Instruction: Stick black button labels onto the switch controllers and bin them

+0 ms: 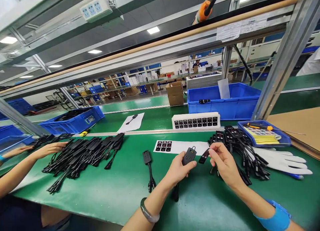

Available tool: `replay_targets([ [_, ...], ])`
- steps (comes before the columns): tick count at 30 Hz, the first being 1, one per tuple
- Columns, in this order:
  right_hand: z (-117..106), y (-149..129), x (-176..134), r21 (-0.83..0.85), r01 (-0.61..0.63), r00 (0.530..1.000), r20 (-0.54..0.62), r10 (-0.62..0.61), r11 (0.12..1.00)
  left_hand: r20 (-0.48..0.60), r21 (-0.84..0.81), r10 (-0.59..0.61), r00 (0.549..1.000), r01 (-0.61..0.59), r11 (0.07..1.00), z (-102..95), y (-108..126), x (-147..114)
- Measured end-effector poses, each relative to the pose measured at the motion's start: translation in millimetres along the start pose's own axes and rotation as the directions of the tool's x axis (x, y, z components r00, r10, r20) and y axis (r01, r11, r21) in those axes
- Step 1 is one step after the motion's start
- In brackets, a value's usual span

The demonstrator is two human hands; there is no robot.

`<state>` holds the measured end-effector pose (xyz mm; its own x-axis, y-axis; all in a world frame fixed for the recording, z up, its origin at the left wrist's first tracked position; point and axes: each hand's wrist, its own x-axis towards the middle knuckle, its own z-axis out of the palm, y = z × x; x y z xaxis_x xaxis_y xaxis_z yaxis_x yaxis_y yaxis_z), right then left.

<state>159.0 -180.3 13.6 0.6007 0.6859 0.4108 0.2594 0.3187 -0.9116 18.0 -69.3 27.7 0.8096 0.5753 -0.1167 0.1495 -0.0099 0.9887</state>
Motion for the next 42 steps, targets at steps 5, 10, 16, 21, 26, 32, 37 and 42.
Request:
replay_targets([
  [5,1,-2,0,-0.07,-0.046,0.998,0.033,0.049,0.996,0.1,-0.267,-0.053,0.994,0.078,0.961,11.5,-12,1],
  [10,5,-6,-2,-0.159,-0.057,0.995,0.077,0.07,0.986,0.201,-0.443,-0.081,0.976,0.164,0.881,13.9,-13,-9],
  [16,7,-11,-5,-0.161,-0.121,0.987,0.088,0.136,0.979,0.251,-0.482,-0.083,0.964,0.199,0.853,16.2,-13,-13],
  [21,7,-11,-5,-0.183,-0.146,0.984,0.069,0.161,0.972,0.294,-0.49,-0.06,0.954,0.205,0.847,16.1,-15,-15],
  [26,8,-11,-6,-0.166,-0.173,0.979,0.078,0.188,0.971,0.309,-0.476,-0.053,0.95,0.203,0.856,16.0,-16,-14],
  [32,8,-10,-7,-0.143,-0.185,0.977,0.08,0.198,0.972,0.316,-0.472,-0.067,0.946,0.218,0.854,16.6,-16,-15],
  [37,8,-8,-7,-0.198,-0.174,0.98,0.059,0.188,0.965,0.306,-0.444,-0.066,0.95,0.204,0.873,17.9,-14,-16],
  [42,8,-7,-6,-0.252,-0.161,0.984,0.039,0.176,0.954,0.288,-0.429,-0.062,0.956,0.186,0.884,19.3,-13,-17],
])
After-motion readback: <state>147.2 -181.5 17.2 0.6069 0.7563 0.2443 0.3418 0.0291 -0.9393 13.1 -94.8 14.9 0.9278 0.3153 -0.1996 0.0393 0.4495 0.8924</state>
